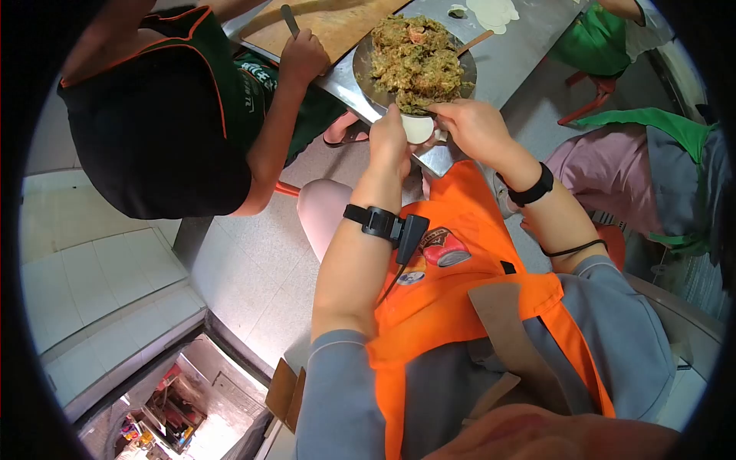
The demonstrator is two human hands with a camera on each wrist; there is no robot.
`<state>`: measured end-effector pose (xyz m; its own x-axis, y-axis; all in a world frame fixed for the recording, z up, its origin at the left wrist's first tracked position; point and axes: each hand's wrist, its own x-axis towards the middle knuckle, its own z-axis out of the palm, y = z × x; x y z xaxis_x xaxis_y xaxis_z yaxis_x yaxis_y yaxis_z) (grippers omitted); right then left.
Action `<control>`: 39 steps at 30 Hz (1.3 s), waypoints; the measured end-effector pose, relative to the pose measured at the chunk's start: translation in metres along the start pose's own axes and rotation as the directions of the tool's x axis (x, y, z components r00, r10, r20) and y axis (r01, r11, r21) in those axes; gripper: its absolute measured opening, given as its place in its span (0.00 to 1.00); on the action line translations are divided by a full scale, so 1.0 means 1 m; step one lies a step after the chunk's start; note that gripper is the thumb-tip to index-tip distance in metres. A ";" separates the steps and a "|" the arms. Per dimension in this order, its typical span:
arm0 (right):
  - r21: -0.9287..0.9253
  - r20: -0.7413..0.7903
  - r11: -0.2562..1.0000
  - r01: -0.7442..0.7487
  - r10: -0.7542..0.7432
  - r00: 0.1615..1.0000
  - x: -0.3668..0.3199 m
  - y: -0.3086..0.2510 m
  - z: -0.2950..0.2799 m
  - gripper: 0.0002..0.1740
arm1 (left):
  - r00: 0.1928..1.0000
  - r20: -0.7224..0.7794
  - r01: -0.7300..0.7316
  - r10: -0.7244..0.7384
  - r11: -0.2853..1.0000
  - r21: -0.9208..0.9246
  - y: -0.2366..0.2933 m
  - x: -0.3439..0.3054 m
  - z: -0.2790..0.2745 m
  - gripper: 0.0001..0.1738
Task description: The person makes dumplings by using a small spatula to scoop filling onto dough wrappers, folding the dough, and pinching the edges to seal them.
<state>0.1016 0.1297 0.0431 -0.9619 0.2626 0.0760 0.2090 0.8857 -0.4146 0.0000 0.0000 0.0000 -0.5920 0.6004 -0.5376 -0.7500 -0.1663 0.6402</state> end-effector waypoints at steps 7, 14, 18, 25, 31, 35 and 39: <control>0.213 -0.044 0.971 0.109 -0.101 0.994 -0.030 -0.003 0.002 0.16 | 0.992 -0.098 0.076 -0.080 0.996 -0.039 0.011 -0.003 0.012 0.23; 0.138 -0.134 0.990 0.032 -0.014 0.991 -0.011 0.005 -0.004 0.14 | 0.994 -0.110 0.029 -0.025 0.999 0.029 0.013 -0.003 0.004 0.24; 0.182 -0.111 0.975 0.124 -0.105 0.988 -0.003 0.017 0.016 0.14 | 0.990 -0.139 0.027 -0.020 0.998 0.049 0.016 -0.008 0.011 0.24; 0.114 -0.103 0.983 0.144 -0.133 0.986 -0.040 -0.011 0.005 0.19 | 0.988 -0.147 -0.060 0.053 0.997 -0.048 0.003 -0.019 0.002 0.22; 0.723 0.103 0.670 -0.171 0.140 0.985 -0.061 -0.022 -0.015 0.12 | 0.994 -0.014 -0.106 0.107 0.955 -0.277 0.010 -0.064 0.007 0.21; 0.508 -0.306 0.835 0.213 -0.057 0.950 -0.061 -0.032 -0.019 0.09 | 0.988 0.100 -0.083 0.119 0.948 -0.306 0.000 -0.078 0.011 0.21; 0.249 -0.269 0.885 0.394 -0.327 0.906 -0.062 -0.026 -0.031 0.10 | 0.985 0.056 -0.157 0.165 0.979 -0.134 -0.013 -0.095 0.020 0.21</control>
<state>0.1617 0.1023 0.0777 -0.8922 0.0511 0.4488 -0.2379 0.7915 -0.5629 0.0721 -0.0396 0.0539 -0.6902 0.6078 -0.3926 -0.6807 -0.3613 0.6373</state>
